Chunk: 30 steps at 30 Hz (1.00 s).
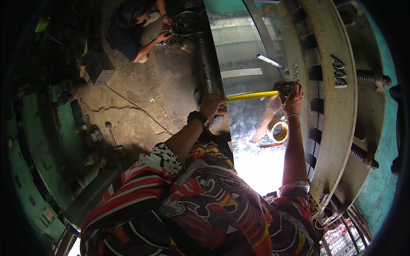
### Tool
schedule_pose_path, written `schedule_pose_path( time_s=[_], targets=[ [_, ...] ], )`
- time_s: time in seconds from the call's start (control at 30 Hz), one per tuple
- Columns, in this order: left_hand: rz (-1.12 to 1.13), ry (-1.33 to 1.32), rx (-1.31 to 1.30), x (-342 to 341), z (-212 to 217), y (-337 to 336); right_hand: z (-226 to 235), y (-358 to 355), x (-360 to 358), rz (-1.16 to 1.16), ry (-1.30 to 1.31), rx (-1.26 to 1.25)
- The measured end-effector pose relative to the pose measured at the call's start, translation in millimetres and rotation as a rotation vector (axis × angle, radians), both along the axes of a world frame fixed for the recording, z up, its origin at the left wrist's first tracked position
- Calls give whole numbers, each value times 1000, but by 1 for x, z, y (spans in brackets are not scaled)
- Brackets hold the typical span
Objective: The person measures a large metal sheet on a workbench using a tape measure and marks it with a pencil. They also apply masking tape to the sheet at measured intervals.
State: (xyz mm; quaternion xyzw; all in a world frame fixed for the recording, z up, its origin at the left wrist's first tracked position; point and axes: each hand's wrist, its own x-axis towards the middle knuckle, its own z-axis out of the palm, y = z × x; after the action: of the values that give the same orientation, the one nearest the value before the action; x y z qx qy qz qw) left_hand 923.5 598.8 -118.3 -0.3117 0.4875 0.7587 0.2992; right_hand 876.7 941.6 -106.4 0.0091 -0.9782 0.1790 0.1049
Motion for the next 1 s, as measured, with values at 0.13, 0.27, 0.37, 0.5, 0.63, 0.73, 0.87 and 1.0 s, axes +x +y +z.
schedule_pose_path(
  time_s=[0.13,0.27,0.37,0.5,0.63,0.73,0.87,1.0],
  targets=[
    [-7,6,-6,1,-4,0,-2,0,0,15,9,-28],
    [-4,0,-16,0,-4,1,-2,1,1,21,-5,-32],
    [-5,6,-17,1,-6,0,-2,1,1,21,0,-27],
    [-10,10,-23,1,-5,1,-4,2,1,17,0,-26],
    [0,-1,31,1,-8,-1,-3,2,0,19,-3,-28],
    [-4,2,16,1,-10,0,-2,1,0,24,-4,-36],
    [-17,16,39,2,-18,-2,0,0,0,28,0,-32],
    [-17,18,35,2,-14,0,-3,1,1,-1,-7,-40]
  ],
)
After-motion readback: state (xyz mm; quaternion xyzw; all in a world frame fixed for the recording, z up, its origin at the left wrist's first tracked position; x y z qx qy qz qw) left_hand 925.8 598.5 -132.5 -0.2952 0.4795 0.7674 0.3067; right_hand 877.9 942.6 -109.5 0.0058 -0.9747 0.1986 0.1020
